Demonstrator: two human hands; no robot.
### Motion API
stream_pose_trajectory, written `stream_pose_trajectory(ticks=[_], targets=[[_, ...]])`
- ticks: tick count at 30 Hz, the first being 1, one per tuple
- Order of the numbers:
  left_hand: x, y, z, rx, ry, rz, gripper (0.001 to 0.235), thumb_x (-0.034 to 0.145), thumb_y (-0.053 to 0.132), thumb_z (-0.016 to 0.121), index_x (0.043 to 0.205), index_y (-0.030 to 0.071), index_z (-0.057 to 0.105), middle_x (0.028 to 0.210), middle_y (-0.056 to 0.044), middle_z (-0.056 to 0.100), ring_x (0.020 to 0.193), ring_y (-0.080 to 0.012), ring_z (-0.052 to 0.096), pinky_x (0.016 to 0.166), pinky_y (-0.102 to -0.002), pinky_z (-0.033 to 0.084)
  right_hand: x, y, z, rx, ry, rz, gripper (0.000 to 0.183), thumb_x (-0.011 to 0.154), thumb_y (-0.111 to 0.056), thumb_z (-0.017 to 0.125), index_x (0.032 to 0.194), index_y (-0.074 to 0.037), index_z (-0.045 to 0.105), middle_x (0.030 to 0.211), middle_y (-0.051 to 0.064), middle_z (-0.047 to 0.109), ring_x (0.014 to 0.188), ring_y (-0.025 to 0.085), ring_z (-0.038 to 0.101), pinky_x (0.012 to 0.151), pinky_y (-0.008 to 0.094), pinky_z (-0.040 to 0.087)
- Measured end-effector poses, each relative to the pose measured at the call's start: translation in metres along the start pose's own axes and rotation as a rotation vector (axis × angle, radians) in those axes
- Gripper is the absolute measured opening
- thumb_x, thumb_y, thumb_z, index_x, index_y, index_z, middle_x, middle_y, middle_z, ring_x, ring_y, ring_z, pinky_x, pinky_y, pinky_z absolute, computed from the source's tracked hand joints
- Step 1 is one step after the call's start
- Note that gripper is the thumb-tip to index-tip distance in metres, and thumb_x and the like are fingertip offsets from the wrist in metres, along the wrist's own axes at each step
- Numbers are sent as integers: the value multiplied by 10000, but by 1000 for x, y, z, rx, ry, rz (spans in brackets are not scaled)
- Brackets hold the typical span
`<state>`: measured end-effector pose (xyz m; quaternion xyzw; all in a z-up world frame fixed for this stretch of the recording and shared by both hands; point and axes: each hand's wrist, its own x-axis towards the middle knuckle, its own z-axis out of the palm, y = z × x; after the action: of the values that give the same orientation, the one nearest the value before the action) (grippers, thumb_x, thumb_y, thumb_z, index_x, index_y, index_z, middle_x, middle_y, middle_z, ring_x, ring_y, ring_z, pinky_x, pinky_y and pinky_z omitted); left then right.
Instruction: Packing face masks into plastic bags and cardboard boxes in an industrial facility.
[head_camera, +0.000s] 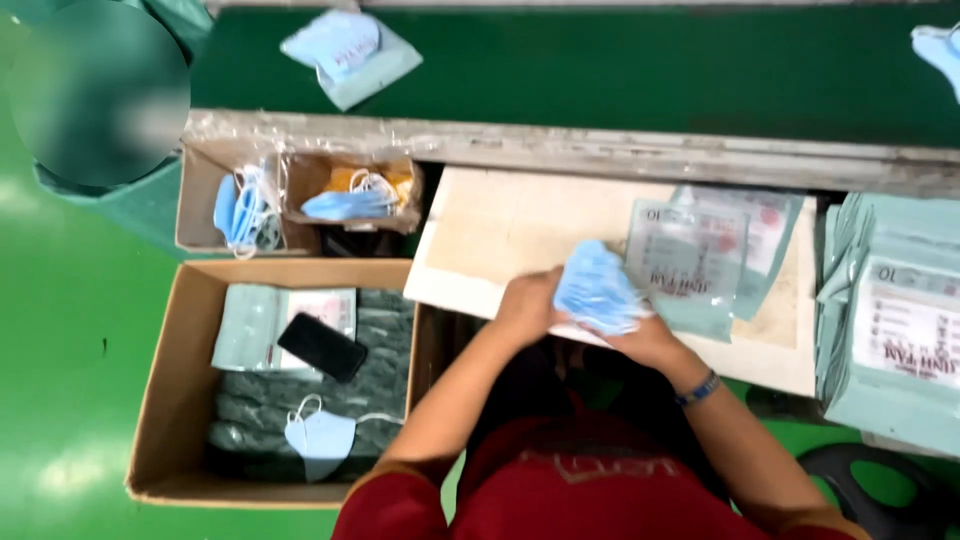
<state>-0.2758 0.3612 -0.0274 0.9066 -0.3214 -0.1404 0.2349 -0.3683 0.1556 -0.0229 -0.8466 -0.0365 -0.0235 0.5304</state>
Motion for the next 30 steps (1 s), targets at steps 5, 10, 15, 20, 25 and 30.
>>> stream_pose_trajectory(ticks=[5,10,15,20,25,30], targets=[[-46,51,-59,-1192,94,439,1266,630,221,958,1667,37,255,1254,-149,520,1243,-308,517,1177,-438,369,-20,-28,-19,275,34,-312,269,979,-165,704,1211,-28,708,1161,141,740,1066,233,713,906,398,577],[-41,73,-34,-1281,75,398,1243,761,283,915,1680,52,111,1673,-113,336,1571,-246,326,1275,-397,273,-31,-15,-11,660,120,-34,351,904,-144,766,1223,-26,681,1100,133,721,980,214,712,796,349,607],[-52,71,-10,-1354,-15,303,990,863,311,842,1636,11,302,1548,-170,517,1438,-257,486,1211,-393,394,-52,-10,-24,358,-38,-118,353,891,-181,798,1191,-16,712,1103,128,753,982,231,729,846,358,610],[-71,16,-38,-936,-100,248,630,874,267,789,1405,-5,585,1386,-125,664,1302,-246,607,1146,-380,452,-49,2,-79,-387,33,-431,315,808,-183,771,1087,-39,744,1198,149,716,1093,314,690,970,419,543],[-14,-2,-70,-491,-281,200,471,850,258,765,1261,35,710,1311,-160,711,1198,-286,701,1078,-385,532,-59,14,-111,-657,144,-254,201,867,-107,719,1054,-47,763,1060,119,717,978,316,685,861,394,562],[-3,82,-16,-216,-374,581,778,753,282,863,1428,26,572,1615,-202,376,1501,-363,331,1226,-444,287,-55,14,-102,-869,52,-396,159,772,-134,719,884,-22,727,876,123,669,821,298,671,745,413,560]])
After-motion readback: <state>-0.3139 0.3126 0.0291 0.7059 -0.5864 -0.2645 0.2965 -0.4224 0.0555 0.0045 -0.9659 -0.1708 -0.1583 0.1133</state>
